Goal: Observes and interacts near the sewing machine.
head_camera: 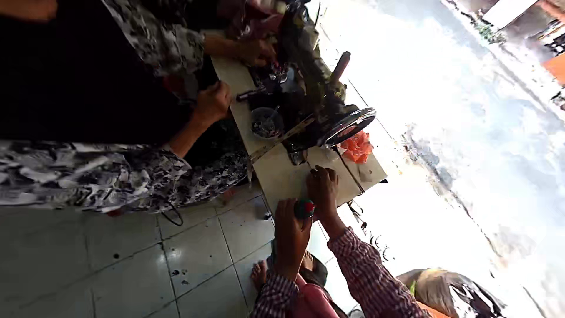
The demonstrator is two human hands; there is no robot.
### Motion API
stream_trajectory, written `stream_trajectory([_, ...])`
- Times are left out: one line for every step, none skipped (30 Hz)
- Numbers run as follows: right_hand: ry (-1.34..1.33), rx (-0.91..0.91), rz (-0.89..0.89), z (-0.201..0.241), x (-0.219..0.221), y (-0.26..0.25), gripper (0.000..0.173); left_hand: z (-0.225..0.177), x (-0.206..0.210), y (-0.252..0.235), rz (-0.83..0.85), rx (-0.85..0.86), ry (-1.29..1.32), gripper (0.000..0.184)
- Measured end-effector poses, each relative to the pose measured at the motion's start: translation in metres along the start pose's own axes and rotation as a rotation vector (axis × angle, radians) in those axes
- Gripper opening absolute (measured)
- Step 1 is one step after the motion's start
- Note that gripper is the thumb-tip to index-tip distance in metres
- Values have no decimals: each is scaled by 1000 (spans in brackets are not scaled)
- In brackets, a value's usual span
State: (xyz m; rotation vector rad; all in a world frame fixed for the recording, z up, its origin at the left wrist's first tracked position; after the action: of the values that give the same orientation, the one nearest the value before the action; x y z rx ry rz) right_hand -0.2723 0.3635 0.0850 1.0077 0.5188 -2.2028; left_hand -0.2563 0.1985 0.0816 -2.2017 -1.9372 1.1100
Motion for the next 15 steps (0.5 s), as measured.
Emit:
stream_trajectory([-18, 20, -5, -3, -5, -2, 44, -2, 3, -1, -1, 2, 8, 52])
stream_trajectory([-49, 32, -6, -5, -7, -3, 48, -3, 4, -1, -4, 2, 10, 51])
stream_trajectory([-78, 36, 11, -5, -6, -1, 52, -2, 1, -1, -5, -2, 9, 50])
stream_trajectory([-103, 35, 27, -4, -4, 0, 54, -1, -1, -1, -8, -7, 11, 49])
stream_trajectory([-119, 41, 40, -5, -4, 0, 54, -1, -2, -1, -12, -9, 14, 48])
stream_trajectory([-131, 46, 41, -6, -5, 1, 54, -1, -1, -1, -16, -7, 19, 47])
stream_trajectory([-142, 52, 31, -8, -8, 1, 53, -1, -1, -1, -21, -8, 26, 46])
stream_trajectory([-159, 56, 23, -8, -10, 1, 51, 0, -1, -1, -20, -17, 36, 46])
stream_trajectory([-176, 59, 23, -9, -11, 2, 50, 1, 0, 0, -18, -30, 39, 47])
stream_trajectory([-182, 66, 38, -9, -11, 2, 49, 2, 0, 0, -14, -44, 39, 47])
stream_trajectory([-179, 72, 57, -10, -10, 3, 48, 2, 0, 1, -8, -58, 42, 48])
stream_trajectory([-177, 74, 78, -11, -10, 3, 47, 2, 1, 2, -2, -73, 42, 49])
stream_trajectory([-174, 72, 99, -11, -9, 4, 47, 3, 1, 2, 2, -88, 38, 50])
stream_trajectory([-173, 69, 119, -11, -8, 3, 45, 4, 1, 1, 9, -103, 34, 50])
stream_trajectory([-176, 73, 144, -11, -6, 1, 44, 4, 2, 0, 13, -113, 27, 50])
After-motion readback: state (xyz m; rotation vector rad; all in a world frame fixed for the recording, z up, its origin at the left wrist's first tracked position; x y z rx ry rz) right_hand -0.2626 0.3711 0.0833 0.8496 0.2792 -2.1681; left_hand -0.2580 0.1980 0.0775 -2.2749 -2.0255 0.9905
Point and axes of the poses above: each hand's wrist, its own y-axis away from the middle knuckle, its own x-axis out of the palm, z = x × y, the point moved 9 cm from there along -y, towards the middle knuckle, and after that the axes turned 5 degrees about x, right-handed, at the moved point
